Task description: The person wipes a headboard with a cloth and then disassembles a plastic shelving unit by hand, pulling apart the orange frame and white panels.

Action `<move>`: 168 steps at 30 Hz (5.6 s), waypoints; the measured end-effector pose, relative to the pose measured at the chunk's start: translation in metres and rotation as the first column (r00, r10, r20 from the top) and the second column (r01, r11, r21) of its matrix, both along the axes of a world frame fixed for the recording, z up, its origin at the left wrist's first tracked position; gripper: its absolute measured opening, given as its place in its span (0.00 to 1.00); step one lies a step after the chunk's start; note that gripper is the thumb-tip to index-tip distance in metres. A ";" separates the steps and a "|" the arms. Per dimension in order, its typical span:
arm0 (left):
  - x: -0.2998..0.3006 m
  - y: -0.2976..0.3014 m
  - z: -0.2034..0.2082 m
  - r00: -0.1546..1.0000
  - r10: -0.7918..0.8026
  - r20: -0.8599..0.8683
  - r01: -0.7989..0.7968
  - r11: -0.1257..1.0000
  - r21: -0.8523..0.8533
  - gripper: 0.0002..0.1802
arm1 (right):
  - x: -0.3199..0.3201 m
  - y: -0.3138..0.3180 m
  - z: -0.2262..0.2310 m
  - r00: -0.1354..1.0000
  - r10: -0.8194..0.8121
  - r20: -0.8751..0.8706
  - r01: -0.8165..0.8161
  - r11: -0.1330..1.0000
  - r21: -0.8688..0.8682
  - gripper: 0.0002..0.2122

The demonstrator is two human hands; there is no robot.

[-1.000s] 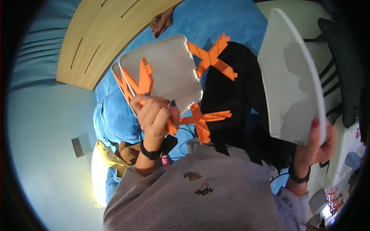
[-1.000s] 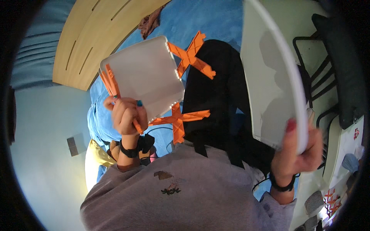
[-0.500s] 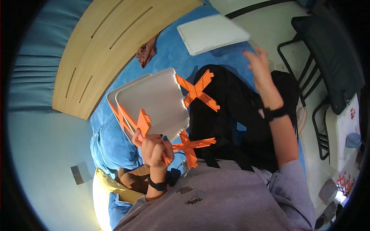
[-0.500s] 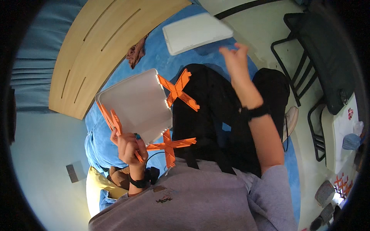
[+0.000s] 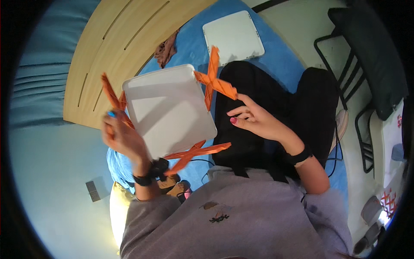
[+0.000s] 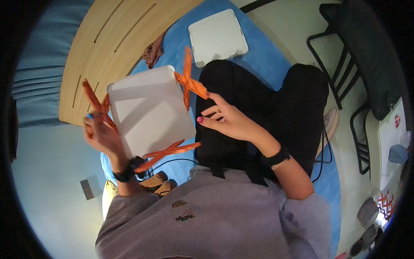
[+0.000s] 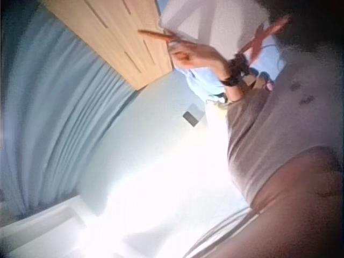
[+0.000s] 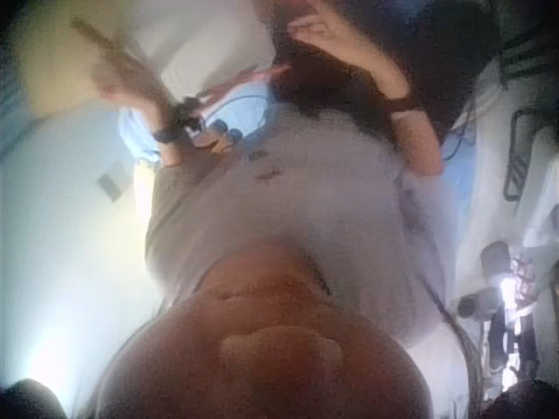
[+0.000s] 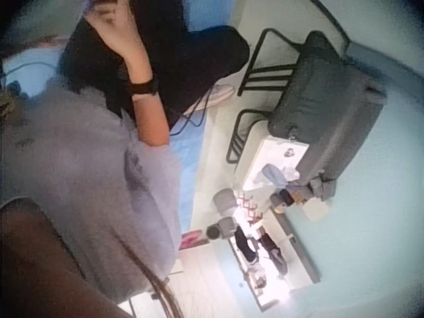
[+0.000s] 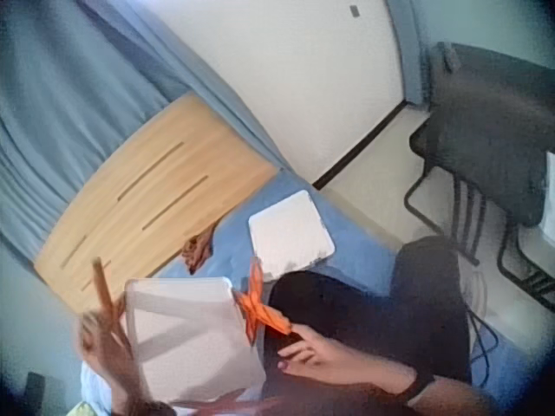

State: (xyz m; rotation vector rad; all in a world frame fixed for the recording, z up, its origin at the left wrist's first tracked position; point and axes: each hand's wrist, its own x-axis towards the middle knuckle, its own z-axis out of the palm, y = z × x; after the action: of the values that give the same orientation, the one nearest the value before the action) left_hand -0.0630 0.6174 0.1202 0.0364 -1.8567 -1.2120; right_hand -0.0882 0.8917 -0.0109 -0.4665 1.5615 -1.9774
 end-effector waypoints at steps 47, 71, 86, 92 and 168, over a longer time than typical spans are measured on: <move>0.007 0.139 0.008 0.706 -0.429 0.564 0.706 0.490 -0.511 0.13 | 0.063 0.111 0.112 0.595 -0.458 -0.661 0.690 0.713 0.128 0.09; -0.004 0.174 -0.037 0.791 -0.300 0.534 0.568 0.685 -0.456 0.48 | 0.039 0.122 0.042 0.639 -0.760 -0.119 0.731 0.648 -0.213 0.13; -0.011 0.246 -0.077 0.331 -0.798 0.503 0.942 0.307 -0.134 0.08 | 0.133 0.148 0.118 0.907 -0.334 -0.257 0.411 0.568 0.713 0.09; -0.014 0.229 -0.073 0.392 -0.813 0.431 0.912 0.403 -0.069 0.05 | 0.092 0.126 0.121 0.306 -0.060 -0.950 0.910 0.312 0.273 0.18; 0.009 0.161 -0.029 0.846 -0.506 0.169 0.530 0.757 -0.382 0.35 | 0.021 0.072 0.112 0.123 0.180 -0.976 0.860 0.471 0.196 0.11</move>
State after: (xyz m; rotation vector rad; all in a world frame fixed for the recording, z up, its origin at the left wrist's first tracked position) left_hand -0.0536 0.7786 0.0910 -0.7414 -2.2223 -1.1411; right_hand -0.0670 0.9634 0.1010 -1.0500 3.5482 -0.6894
